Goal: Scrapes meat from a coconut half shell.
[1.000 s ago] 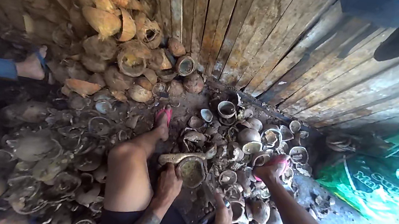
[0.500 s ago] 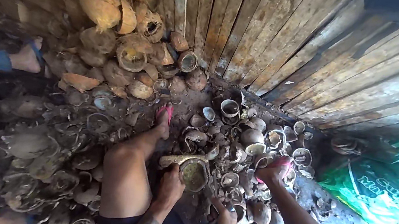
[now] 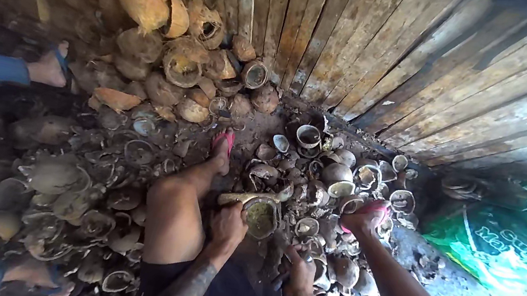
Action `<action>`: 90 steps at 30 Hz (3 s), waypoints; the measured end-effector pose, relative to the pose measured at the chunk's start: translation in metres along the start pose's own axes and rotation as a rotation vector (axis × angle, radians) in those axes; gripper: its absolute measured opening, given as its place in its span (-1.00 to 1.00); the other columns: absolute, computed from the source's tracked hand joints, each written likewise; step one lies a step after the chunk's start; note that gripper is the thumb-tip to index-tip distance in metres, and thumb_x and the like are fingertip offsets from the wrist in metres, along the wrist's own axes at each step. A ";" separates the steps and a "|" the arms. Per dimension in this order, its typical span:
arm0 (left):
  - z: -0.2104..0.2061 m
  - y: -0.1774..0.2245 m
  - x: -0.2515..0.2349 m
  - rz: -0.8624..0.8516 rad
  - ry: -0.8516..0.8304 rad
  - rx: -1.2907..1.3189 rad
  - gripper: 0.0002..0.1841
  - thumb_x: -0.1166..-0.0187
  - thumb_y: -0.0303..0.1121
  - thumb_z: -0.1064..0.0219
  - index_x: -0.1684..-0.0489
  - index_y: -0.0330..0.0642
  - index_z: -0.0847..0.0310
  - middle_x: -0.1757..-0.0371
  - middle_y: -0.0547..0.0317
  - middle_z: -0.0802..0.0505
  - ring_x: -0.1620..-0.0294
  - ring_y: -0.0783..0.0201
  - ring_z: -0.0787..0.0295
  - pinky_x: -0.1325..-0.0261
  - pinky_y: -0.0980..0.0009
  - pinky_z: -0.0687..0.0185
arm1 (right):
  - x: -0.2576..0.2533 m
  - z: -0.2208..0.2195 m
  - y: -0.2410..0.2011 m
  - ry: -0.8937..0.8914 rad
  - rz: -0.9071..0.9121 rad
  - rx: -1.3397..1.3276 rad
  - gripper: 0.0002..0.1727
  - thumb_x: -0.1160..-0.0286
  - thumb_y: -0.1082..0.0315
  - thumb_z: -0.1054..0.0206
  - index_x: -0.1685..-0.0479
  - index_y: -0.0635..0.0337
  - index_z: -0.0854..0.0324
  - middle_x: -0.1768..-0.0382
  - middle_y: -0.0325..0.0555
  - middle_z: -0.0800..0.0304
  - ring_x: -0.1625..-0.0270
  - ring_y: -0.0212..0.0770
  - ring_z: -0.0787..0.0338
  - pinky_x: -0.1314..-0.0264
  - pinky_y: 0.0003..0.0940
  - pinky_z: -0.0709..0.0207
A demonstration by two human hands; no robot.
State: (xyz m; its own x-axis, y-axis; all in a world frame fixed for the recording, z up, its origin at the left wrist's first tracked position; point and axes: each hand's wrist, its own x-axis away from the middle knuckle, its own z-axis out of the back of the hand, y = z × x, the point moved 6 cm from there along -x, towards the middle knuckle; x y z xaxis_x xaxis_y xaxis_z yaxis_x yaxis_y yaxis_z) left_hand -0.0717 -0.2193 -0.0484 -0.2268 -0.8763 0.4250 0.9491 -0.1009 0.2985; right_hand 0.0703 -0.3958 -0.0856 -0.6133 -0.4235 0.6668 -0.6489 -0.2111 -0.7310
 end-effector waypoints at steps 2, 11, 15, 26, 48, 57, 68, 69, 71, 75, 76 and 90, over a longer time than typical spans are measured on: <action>0.007 0.002 -0.011 -0.111 0.207 0.042 -0.58 -0.63 -0.09 -0.31 -0.33 -0.09 -0.71 -0.33 -0.11 -0.79 -0.42 -0.14 -0.65 -0.52 -0.20 -0.33 | 0.018 -0.004 -0.001 0.056 -0.007 -0.057 -0.82 -0.51 0.50 -0.42 0.22 0.22 -0.45 0.60 -0.14 -0.49 0.75 -0.31 -0.37 0.73 -0.37 -0.40; -0.040 0.024 -0.048 -0.294 0.170 -0.247 -0.47 -0.78 -0.01 0.14 -0.64 0.16 -0.49 -0.73 0.01 -0.49 -0.79 -0.23 -0.22 -0.73 -0.42 0.15 | -0.032 -0.001 -0.035 -0.104 0.023 0.309 -0.72 -0.27 0.55 -0.53 0.14 0.34 -0.52 0.59 -0.12 -0.54 0.75 -0.31 -0.41 0.75 -0.37 -0.41; -0.043 0.025 -0.048 -0.338 0.208 -0.218 -0.47 -0.78 -0.07 0.13 -0.67 0.16 -0.46 -0.74 0.03 -0.49 -0.80 -0.20 -0.23 -0.75 -0.39 0.16 | -0.074 -0.013 -0.076 -0.311 0.296 0.601 -0.56 0.14 0.41 -0.70 0.24 0.20 -0.57 0.57 -0.27 -0.57 0.64 -0.37 -0.53 0.59 -0.41 -0.51; -0.050 0.019 -0.044 -0.408 0.371 -0.147 -0.48 -0.73 -0.17 0.08 -0.64 0.17 -0.52 -0.64 0.09 -0.62 -0.70 -0.13 -0.43 -0.72 -0.37 0.01 | 0.016 -0.028 0.029 0.054 -0.381 -0.469 -0.76 -0.74 0.27 -0.14 0.35 0.14 -0.47 0.80 -0.27 -0.37 0.87 -0.41 -0.33 0.84 -0.51 -0.33; -0.045 0.019 -0.044 -0.473 0.440 -0.156 -0.44 -0.80 -0.03 0.25 -0.62 0.18 -0.54 -0.53 0.18 -0.74 -0.57 0.01 -0.60 -0.63 -0.14 -0.25 | 0.008 -0.030 0.029 0.036 -0.558 -0.449 -0.45 -0.81 -0.06 0.15 0.59 0.03 -0.36 0.87 -0.33 -0.28 0.89 -0.40 -0.33 0.84 -0.51 -0.30; -0.048 0.021 -0.044 -0.446 0.443 -0.099 -0.45 -0.76 -0.06 0.17 -0.65 0.19 -0.52 -0.63 0.12 -0.64 -0.64 -0.04 -0.52 -0.65 -0.20 -0.18 | -0.014 -0.006 -0.029 -0.009 -0.192 0.369 -0.75 -0.73 0.23 -0.24 0.12 0.28 -0.58 0.65 -0.13 -0.47 0.78 -0.30 -0.37 0.74 -0.36 -0.36; -0.023 0.012 -0.040 -0.554 0.186 0.325 -0.58 -0.80 -0.13 -0.01 -0.30 0.04 -0.80 -0.48 0.27 -0.77 -0.62 0.21 -0.54 -0.80 0.00 -0.06 | 0.023 -0.023 -0.007 -0.107 -0.282 -0.072 -0.68 -0.82 0.16 -0.13 0.25 0.21 -0.54 0.77 -0.25 -0.33 0.83 -0.38 -0.26 0.80 -0.46 -0.25; -0.014 0.011 -0.037 -0.566 0.135 0.473 -0.63 -0.77 -0.17 -0.13 -0.17 -0.12 -0.85 -0.34 0.18 -0.85 -0.50 0.25 -0.65 -0.74 0.10 -0.23 | 0.030 -0.019 -0.009 -0.136 -0.279 -0.081 -0.69 -0.82 0.17 -0.13 0.26 0.19 -0.52 0.78 -0.26 -0.31 0.83 -0.39 -0.25 0.80 -0.47 -0.25; 0.005 0.015 -0.026 -0.544 -0.038 0.832 -0.78 -0.63 -0.29 -0.30 0.16 -0.24 -0.82 0.07 0.18 -0.89 -0.06 0.38 -0.78 -0.32 0.32 -0.63 | 0.046 -0.011 -0.015 -0.220 -0.266 -0.107 -0.72 -0.84 0.18 -0.10 0.24 0.16 -0.49 0.79 -0.30 -0.28 0.84 -0.42 -0.24 0.80 -0.50 -0.23; 0.016 0.033 0.015 -0.486 -0.618 1.358 -0.54 -0.66 -0.05 -0.20 -0.24 -0.21 -0.75 -0.19 0.00 -0.88 -0.18 0.17 -0.84 -0.31 0.20 -0.74 | 0.072 0.007 -0.038 -0.359 -0.114 -0.156 -0.78 -0.78 0.29 -0.07 0.28 0.15 -0.45 0.78 -0.26 -0.36 0.86 -0.41 -0.31 0.81 -0.50 -0.31; 0.015 0.037 0.022 -0.412 -0.660 1.433 -0.52 -0.68 -0.03 -0.14 -0.28 -0.19 -0.72 -0.17 0.01 -0.89 -0.14 0.18 -0.86 -0.25 0.21 -0.79 | 0.072 0.008 -0.040 -0.353 -0.110 -0.175 -0.75 -0.80 0.28 -0.04 0.29 0.15 -0.46 0.79 -0.26 -0.36 0.86 -0.42 -0.30 0.82 -0.51 -0.29; -0.017 0.053 0.022 0.067 -0.056 1.761 -0.55 -0.85 -0.08 -0.04 -0.40 -0.24 -0.58 -0.26 -0.07 -0.82 -0.27 0.09 -0.79 -0.31 0.03 -0.71 | 0.063 -0.008 0.004 -0.175 -0.269 -0.630 -0.41 -0.89 -0.02 0.17 0.55 0.08 -0.44 0.92 -0.36 -0.25 0.94 -0.46 -0.30 0.88 -0.59 -0.26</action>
State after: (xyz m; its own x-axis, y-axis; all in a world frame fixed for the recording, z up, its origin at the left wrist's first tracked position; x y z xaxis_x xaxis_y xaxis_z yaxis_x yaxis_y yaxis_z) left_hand -0.0229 -0.2524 -0.0379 -0.2433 -0.8376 0.4891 -0.3770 0.5463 0.7479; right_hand 0.0251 -0.4161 -0.0455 -0.3480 -0.5747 0.7407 -0.9373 0.1994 -0.2857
